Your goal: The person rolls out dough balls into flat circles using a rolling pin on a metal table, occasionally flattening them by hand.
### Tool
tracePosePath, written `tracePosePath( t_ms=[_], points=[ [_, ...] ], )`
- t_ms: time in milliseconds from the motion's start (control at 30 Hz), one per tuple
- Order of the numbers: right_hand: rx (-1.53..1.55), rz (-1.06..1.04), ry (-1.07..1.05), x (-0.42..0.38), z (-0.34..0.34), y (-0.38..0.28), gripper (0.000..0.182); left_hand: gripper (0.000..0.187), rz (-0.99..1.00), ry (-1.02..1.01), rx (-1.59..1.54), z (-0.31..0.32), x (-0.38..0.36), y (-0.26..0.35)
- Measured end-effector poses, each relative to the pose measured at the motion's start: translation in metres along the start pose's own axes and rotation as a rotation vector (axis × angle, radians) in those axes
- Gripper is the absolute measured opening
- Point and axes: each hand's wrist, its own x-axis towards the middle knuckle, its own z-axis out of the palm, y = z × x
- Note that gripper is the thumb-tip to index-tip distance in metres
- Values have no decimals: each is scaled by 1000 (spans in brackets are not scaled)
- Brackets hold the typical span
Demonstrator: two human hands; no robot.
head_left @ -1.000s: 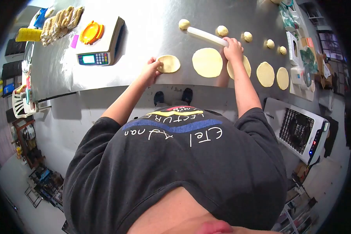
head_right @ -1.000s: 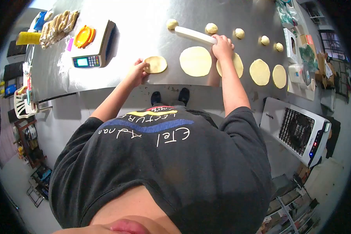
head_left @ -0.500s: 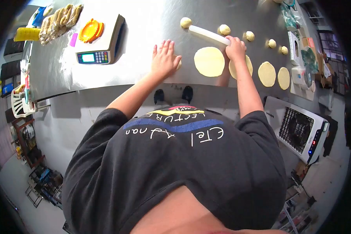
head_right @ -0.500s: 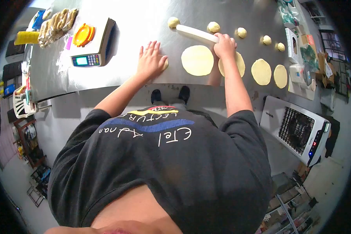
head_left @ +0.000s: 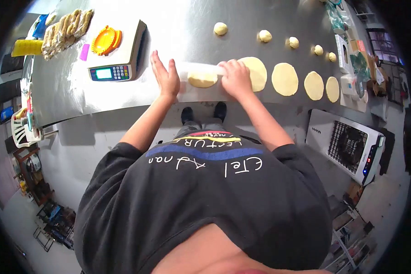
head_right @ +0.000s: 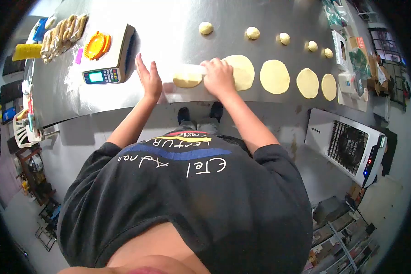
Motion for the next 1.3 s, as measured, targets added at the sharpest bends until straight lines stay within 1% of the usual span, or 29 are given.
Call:
tracePosePath(
  t_ms=[67, 100, 133, 200, 233, 300, 333, 400, 467, 500, 567, 600, 633, 667, 700, 733, 767, 800, 833, 900, 967, 1067, 1100, 1133, 1167, 1200, 1233, 1267, 1300],
  points=[
    [-9, -50, -46, -12, 17, -7, 34, 46, 442, -225, 540, -23, -3, -5],
    [31, -71, 14, -16, 24, -8, 31, 37, 442, -426, 560, -34, -3, -10],
    [30, -68, 13, -22, 29, -7, 31, 34, 356, -585, 499, -40, -5, -15],
    [-30, -19, 23, -31, 33, -10, 24, 36, 485, -590, 667, -45, -15, -14],
    [-81, -10, 64, -34, 40, -9, 22, 36, 480, -596, 664, -43, -15, -14],
    [-120, 44, 57, -33, 43, -16, 25, 41, 558, -525, 771, -40, -14, -9],
    [-160, 88, 61, -30, 44, -18, 28, 41, 551, -533, 771, -35, -9, -7],
    [-173, 141, 7, -10, 45, -18, 29, 46, 510, -543, 924, -21, 9, -7],
    [-242, 266, -49, 19, 49, -12, 32, 54, 467, -530, 965, -3, 32, -14],
    [-243, 271, -51, 32, 51, -7, 32, 57, 461, -502, 970, 6, 42, -15],
    [-294, 275, 5, 54, 54, 1, 42, 59, 455, -475, 975, 22, 62, -20],
    [-294, 279, 3, 60, 54, 2, 42, 60, 480, -425, 942, 28, 71, -25],
    [-284, 256, 60, 64, 55, 2, 47, 61, 504, -377, 908, 30, 74, -30],
    [-274, 231, 117, 66, 55, 2, 52, 61, 503, -379, 907, 26, 68, -28],
    [-320, 205, 94, 58, 53, -3, 60, 60, 513, -440, 929, 18, 60, -21],
    [-324, 206, 97, 46, 55, -2, 60, 60, 525, -502, 951, 10, 50, -14],
    [-331, 140, 77, 30, 61, 0, 60, 59, 508, -592, 1008, -2, 38, -10],
    [-337, 74, 52, 17, 60, -4, 60, 57, 562, -617, 1005, -14, 24, -11],
    [-334, 96, -7, 4, 59, -8, 58, 55, 565, -637, 976, -22, 15, -10],
    [-314, 75, -11, -9, 55, -14, 58, 54, 571, -659, 944, -35, 2, -7],
    [-287, 11, 46, -20, 48, -19, 52, 51, 581, -727, 867, -44, -5, -3],
    [-231, -27, 79, -52, 55, -17, 49, 45, 659, -715, 771, -60, -24, 4],
    [-202, -62, 132, -57, 54, -15, 45, 45, 666, -715, 769, -62, -24, -1],
    [-205, -61, 138, -62, 53, -13, 45, 46, 664, -777, 709, -65, -21, -9],
    [-112, -44, 111, -65, 51, -15, 42, 48, 663, -839, 649, -67, -14, -11],
    [-18, -28, 86, -67, 49, -17, 39, 48, 673, -839, 648, -67, -7, -13],
    [-20, -28, 95, -72, 48, -22, 39, 49, 713, -877, 596, -66, 2, -16],
    [2, 67, 93, -76, 43, -34, 36, 51, 749, -918, 543, -64, 10, -18],
    [26, 165, 86, -77, 41, -43, 33, 49, 854, -915, 490, -61, 23, -10]
  ],
)
